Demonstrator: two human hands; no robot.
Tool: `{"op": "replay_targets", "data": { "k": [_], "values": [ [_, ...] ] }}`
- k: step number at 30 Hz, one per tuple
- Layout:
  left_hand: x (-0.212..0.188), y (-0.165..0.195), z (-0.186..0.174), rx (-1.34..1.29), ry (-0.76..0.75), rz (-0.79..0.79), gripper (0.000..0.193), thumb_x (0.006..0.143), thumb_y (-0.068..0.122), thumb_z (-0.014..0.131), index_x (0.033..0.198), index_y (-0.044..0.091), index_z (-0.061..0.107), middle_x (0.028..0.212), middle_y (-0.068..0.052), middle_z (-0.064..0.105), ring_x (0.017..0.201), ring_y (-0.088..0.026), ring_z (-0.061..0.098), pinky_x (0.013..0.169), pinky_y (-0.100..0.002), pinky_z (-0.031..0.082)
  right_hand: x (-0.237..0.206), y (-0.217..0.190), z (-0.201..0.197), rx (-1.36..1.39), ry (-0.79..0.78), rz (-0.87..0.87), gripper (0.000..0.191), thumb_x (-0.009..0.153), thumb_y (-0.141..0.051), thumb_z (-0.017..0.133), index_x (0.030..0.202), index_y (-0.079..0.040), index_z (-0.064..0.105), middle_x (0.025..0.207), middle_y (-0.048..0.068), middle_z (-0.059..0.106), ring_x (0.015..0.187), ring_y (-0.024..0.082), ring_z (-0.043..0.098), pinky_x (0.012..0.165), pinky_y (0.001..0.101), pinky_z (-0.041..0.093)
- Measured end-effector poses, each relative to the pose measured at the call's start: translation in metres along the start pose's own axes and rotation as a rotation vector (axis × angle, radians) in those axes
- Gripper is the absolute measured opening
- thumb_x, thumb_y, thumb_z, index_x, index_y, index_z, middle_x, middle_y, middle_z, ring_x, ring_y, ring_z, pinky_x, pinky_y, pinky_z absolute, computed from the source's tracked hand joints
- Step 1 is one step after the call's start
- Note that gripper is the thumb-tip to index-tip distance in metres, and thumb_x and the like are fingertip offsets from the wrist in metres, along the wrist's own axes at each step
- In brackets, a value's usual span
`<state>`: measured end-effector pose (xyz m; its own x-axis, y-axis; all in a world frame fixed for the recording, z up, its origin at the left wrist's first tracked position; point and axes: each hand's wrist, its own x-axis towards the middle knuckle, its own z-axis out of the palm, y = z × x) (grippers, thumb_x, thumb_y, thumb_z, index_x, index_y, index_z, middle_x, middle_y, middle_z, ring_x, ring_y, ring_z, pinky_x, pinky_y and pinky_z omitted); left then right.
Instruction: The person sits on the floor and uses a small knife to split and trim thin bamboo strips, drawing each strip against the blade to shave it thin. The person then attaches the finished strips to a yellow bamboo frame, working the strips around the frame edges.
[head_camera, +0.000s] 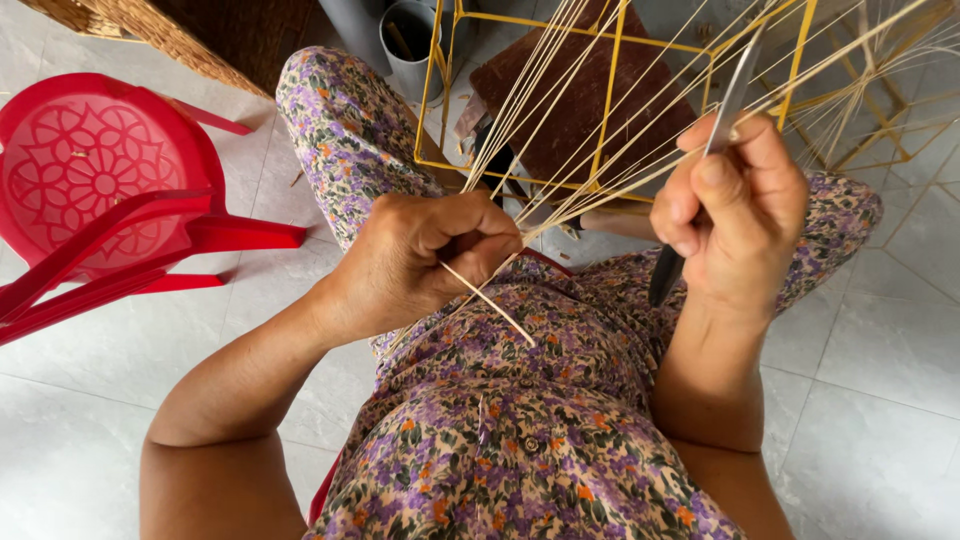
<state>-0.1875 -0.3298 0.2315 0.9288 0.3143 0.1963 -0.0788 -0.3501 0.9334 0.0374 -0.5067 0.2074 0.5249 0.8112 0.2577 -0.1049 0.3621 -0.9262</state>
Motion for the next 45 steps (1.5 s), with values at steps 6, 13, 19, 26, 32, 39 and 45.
{"op": "replay_targets", "data": {
  "k": [6, 13, 19, 26, 32, 39, 45],
  "values": [
    [0.002, -0.001, 0.004, 0.039, 0.019, -0.031, 0.009, 0.100, 0.012, 0.071, 0.101, 0.003, 0.071, 0.078, -0.003, 0.073, 0.066, -0.005, 0.070, 0.055, -0.023, 0.054, -0.010, 0.001, 0.032, 0.004, -0.143, 0.170, 0.035, 0.106, -0.015, 0.063, 0.137, -0.002, 0.052, 0.069, 0.003, 0.057, 0.048, 0.006, 0.044, 0.044, 0.0218, 0.035],
    [0.005, 0.001, 0.005, 0.049, 0.009, 0.014, 0.010, 0.102, 0.014, 0.070, 0.105, 0.004, 0.071, 0.083, -0.004, 0.074, 0.069, -0.009, 0.072, 0.059, -0.025, 0.056, -0.015, 0.008, 0.043, -0.066, -0.151, 0.199, 0.019, 0.111, -0.011, 0.061, 0.124, 0.001, 0.057, 0.065, 0.005, 0.056, 0.047, 0.006, 0.044, 0.043, 0.0205, 0.033],
    [0.002, 0.000, 0.001, 0.069, -0.019, -0.015, 0.010, 0.102, 0.015, 0.070, 0.105, 0.006, 0.071, 0.083, -0.005, 0.074, 0.069, -0.012, 0.073, 0.060, -0.027, 0.056, -0.014, 0.016, 0.038, -0.007, -0.124, 0.219, 0.018, 0.109, -0.010, 0.063, 0.121, 0.002, 0.058, 0.072, 0.005, 0.055, 0.048, 0.007, 0.043, 0.044, 0.0209, 0.033],
    [0.001, -0.002, 0.001, 0.130, -0.006, 0.005, 0.011, 0.101, 0.016, 0.071, 0.105, 0.006, 0.072, 0.082, -0.007, 0.073, 0.069, -0.015, 0.073, 0.060, -0.030, 0.055, -0.012, 0.020, 0.032, -0.030, -0.122, 0.208, 0.017, 0.108, -0.011, 0.063, 0.118, 0.003, 0.060, 0.071, 0.006, 0.058, 0.049, 0.007, 0.044, 0.045, 0.0225, 0.033],
    [-0.002, -0.002, 0.002, 0.113, -0.012, 0.018, 0.010, 0.101, 0.015, 0.070, 0.106, 0.007, 0.072, 0.086, -0.006, 0.075, 0.071, -0.014, 0.075, 0.060, -0.028, 0.057, -0.007, 0.016, 0.015, -0.072, -0.027, 0.146, 0.015, 0.110, -0.012, 0.065, 0.114, 0.003, 0.063, 0.070, 0.007, 0.060, 0.048, 0.006, 0.044, 0.042, 0.0198, 0.033],
    [-0.003, -0.002, 0.002, 0.138, -0.018, -0.010, 0.008, 0.100, 0.014, 0.070, 0.105, 0.007, 0.071, 0.081, -0.007, 0.074, 0.067, -0.014, 0.074, 0.058, -0.029, 0.056, -0.008, 0.021, 0.008, -0.052, -0.010, 0.165, 0.016, 0.110, -0.012, 0.065, 0.113, 0.003, 0.063, 0.068, 0.007, 0.060, 0.046, 0.006, 0.043, 0.042, 0.0202, 0.034],
    [-0.008, -0.002, -0.003, 0.146, -0.022, 0.023, 0.008, 0.100, 0.012, 0.070, 0.105, 0.006, 0.071, 0.087, -0.007, 0.076, 0.073, -0.015, 0.077, 0.061, -0.029, 0.058, -0.002, 0.009, -0.007, -0.111, 0.035, 0.110, 0.016, 0.113, -0.010, 0.065, 0.115, 0.005, 0.062, 0.073, 0.009, 0.060, 0.049, 0.008, 0.046, 0.044, 0.0206, 0.034]
  ]
}}
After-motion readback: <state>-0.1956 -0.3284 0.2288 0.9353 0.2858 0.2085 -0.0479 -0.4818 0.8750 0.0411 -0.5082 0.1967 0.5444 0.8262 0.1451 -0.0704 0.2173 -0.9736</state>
